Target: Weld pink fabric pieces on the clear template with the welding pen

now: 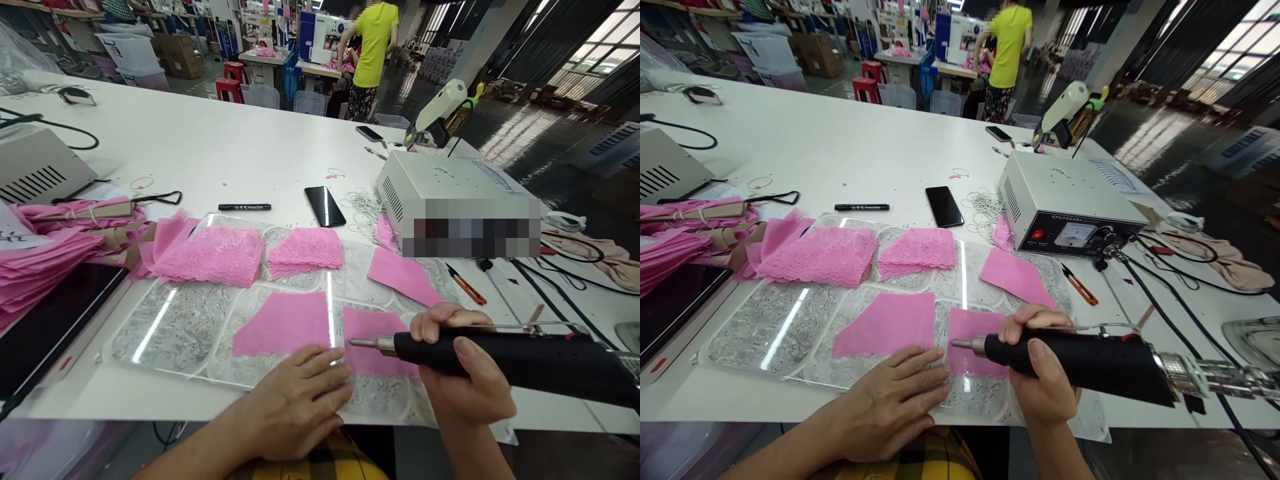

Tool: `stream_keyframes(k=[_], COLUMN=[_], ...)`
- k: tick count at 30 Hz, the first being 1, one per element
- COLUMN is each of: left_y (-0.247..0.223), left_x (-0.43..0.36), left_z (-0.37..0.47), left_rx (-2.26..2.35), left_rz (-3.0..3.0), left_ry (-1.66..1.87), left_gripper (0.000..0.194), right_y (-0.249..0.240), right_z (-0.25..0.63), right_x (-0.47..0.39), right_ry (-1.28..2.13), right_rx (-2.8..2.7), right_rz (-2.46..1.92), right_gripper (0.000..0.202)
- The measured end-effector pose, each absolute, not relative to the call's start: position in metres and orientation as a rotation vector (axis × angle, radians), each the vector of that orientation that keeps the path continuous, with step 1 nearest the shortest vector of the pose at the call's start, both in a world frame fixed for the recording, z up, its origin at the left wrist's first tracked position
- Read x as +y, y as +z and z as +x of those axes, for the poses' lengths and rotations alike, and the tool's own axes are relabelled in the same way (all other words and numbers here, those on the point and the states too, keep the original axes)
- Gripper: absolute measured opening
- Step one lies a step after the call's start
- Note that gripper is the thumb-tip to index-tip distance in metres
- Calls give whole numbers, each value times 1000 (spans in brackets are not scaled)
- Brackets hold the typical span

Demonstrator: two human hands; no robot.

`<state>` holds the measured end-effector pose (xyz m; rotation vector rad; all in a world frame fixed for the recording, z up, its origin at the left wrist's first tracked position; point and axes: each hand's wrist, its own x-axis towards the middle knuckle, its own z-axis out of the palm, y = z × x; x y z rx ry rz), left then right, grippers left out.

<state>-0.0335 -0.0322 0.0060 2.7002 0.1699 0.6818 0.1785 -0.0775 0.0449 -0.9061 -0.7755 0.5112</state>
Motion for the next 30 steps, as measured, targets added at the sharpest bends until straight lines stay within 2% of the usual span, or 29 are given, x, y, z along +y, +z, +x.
stream_keyframes(k=[30], left_y=[10], left_x=[-32], left_z=[-34], left_rx=[205], left_rz=[2664], left_ry=[670], left_gripper=[27], right_y=[42], right_z=[183], right_x=[-81], right_ry=[458], right_rx=[-764], right_rz=[-903], right_gripper=[7])
